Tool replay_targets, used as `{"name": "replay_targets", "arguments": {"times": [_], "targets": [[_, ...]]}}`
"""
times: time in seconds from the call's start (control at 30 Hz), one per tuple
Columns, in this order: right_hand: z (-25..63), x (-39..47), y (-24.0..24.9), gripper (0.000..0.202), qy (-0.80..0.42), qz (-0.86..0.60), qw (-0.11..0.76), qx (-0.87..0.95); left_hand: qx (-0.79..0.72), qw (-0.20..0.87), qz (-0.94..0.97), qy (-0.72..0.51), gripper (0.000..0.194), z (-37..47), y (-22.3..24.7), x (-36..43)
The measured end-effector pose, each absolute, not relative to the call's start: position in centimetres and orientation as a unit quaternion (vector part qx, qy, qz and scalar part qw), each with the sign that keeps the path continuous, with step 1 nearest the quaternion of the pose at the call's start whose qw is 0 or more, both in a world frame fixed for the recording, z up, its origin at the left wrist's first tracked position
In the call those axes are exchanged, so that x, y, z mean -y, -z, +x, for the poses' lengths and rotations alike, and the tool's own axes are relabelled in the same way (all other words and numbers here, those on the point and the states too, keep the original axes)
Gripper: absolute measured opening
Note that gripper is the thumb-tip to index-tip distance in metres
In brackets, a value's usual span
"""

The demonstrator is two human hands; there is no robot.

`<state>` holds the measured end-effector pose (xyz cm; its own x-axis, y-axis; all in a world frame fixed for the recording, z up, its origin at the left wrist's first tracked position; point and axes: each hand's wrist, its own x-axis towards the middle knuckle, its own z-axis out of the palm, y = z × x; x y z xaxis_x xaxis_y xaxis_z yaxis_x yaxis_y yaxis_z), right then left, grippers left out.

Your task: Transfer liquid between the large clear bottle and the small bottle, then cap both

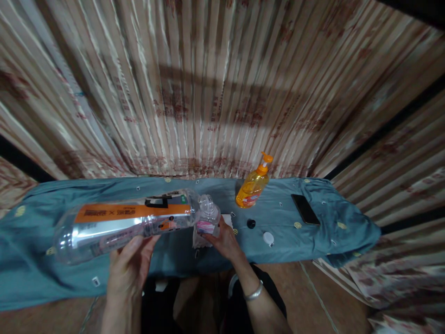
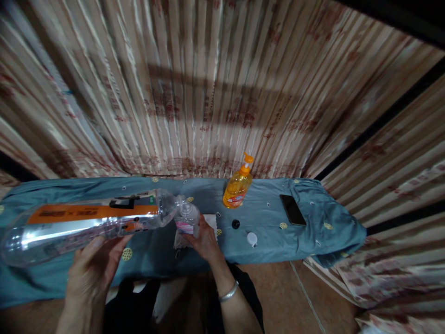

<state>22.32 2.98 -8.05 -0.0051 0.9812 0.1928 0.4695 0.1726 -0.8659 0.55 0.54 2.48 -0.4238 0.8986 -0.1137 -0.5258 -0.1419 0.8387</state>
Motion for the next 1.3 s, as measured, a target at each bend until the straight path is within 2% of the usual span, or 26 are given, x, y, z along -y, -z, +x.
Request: {"name": "replay_targets", "arguments": {"times": [0.17,0.77,1.3], "targets": [[22.3,-3.0,8.1,0.071,-0.309,-0.574,0.411,0.638,-0.432,0.490,0.201,-0.730,0.040,0.8,-2.6,-0.6],[22.4,-3.0,8.2,0.068,-0.329,-0.569,0.412,0.631,-0.468,0.470,0.152,-0.733,0.038,0.8,-3.5,-0.7],[22.3,-3.0,8.3,0.071,-0.318,-0.578,0.410,0.630,-0.427,0.473,0.168,-0.752,0.036,1.1,-3.4,-0.6]]}}
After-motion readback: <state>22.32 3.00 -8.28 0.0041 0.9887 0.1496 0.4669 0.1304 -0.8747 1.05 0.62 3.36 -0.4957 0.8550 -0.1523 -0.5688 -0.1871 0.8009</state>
